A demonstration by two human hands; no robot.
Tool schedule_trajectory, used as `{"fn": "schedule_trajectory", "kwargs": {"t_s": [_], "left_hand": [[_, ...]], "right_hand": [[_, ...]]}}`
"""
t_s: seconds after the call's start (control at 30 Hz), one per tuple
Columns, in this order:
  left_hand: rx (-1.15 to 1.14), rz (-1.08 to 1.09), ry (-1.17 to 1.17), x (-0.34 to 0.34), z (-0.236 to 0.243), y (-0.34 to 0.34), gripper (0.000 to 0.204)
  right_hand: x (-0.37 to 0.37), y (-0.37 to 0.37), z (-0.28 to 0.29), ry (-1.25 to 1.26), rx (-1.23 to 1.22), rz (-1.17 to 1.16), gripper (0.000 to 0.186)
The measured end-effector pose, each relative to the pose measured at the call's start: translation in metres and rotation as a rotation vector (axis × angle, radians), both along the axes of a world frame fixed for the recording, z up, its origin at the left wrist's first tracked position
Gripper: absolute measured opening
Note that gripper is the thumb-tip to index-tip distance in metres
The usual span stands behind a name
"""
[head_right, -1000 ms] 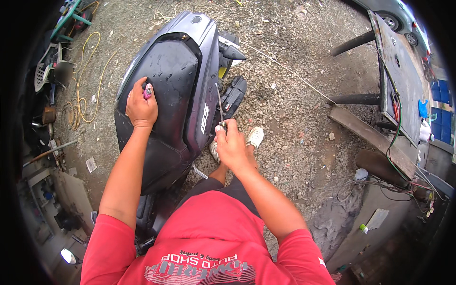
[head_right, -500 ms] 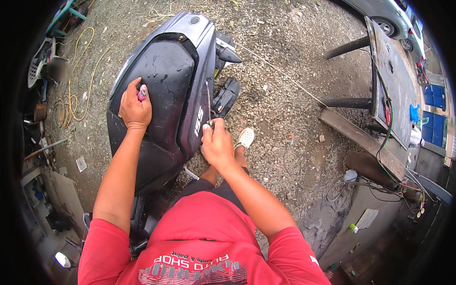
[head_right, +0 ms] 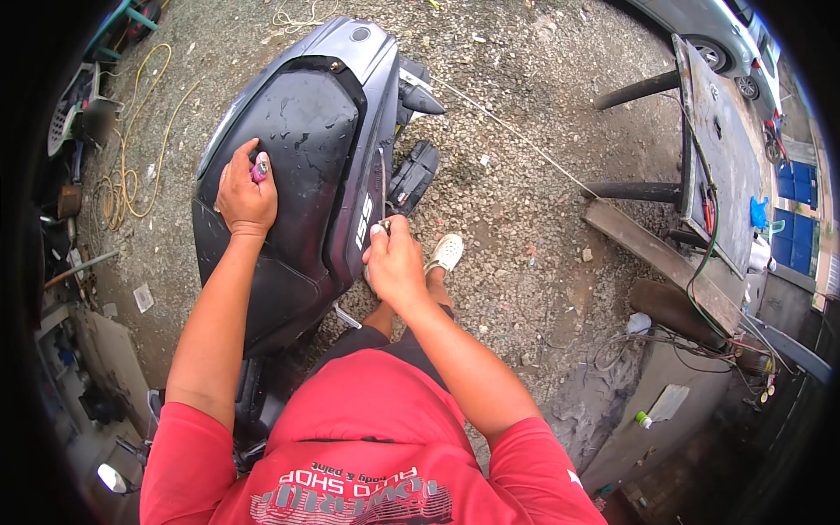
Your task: The person uses a welding torch to heat a section of the motorcycle's rear body panel. They then use a small tool to scrape and clean the heated area. The person repeats this process of heating and scraping on the motorcycle's bodywork.
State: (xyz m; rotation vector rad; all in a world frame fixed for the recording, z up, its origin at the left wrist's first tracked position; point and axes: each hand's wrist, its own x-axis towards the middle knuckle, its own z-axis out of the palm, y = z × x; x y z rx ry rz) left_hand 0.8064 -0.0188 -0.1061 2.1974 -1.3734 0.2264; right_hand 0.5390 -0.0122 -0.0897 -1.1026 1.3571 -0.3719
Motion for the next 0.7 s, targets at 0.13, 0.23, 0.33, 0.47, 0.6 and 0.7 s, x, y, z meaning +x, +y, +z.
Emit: {"fn": "schedule_trajectory", "kwargs": {"t_s": [0.13,0.23,0.33,0.47,0.6,0.7], "left_hand": [[0.008,0.002,0.008,0.0,0.0,0.0,0.029],[0.009,0.004,0.009,0.0,0.0,0.0,0.029],[0.003,0.006,0.006,0.001,0.0,-0.001,0.029],[0.007,0.012,0.001,0.001,-0.001,0.0,0.03],[0.021,0.023,0.028,-0.001,0.001,0.0,0.03],[0.016,0.018,0.023,0.001,0.0,0.0,0.03]], "right_hand": [[-0.001,-0.002,0.003,0.01,0.01,0.008,0.022],[-0.006,0.001,-0.002,-0.078,0.027,-0.05,0.021],[-0.01,0.005,-0.003,-0.063,-0.046,-0.09,0.018],[-0.011,0.005,0.001,-0.036,-0.036,-0.049,0.018],[-0.009,0.004,0.002,-0.015,-0.015,-0.029,0.018],[-0.007,0.003,0.002,-0.002,-0.02,-0.028,0.018]]}}
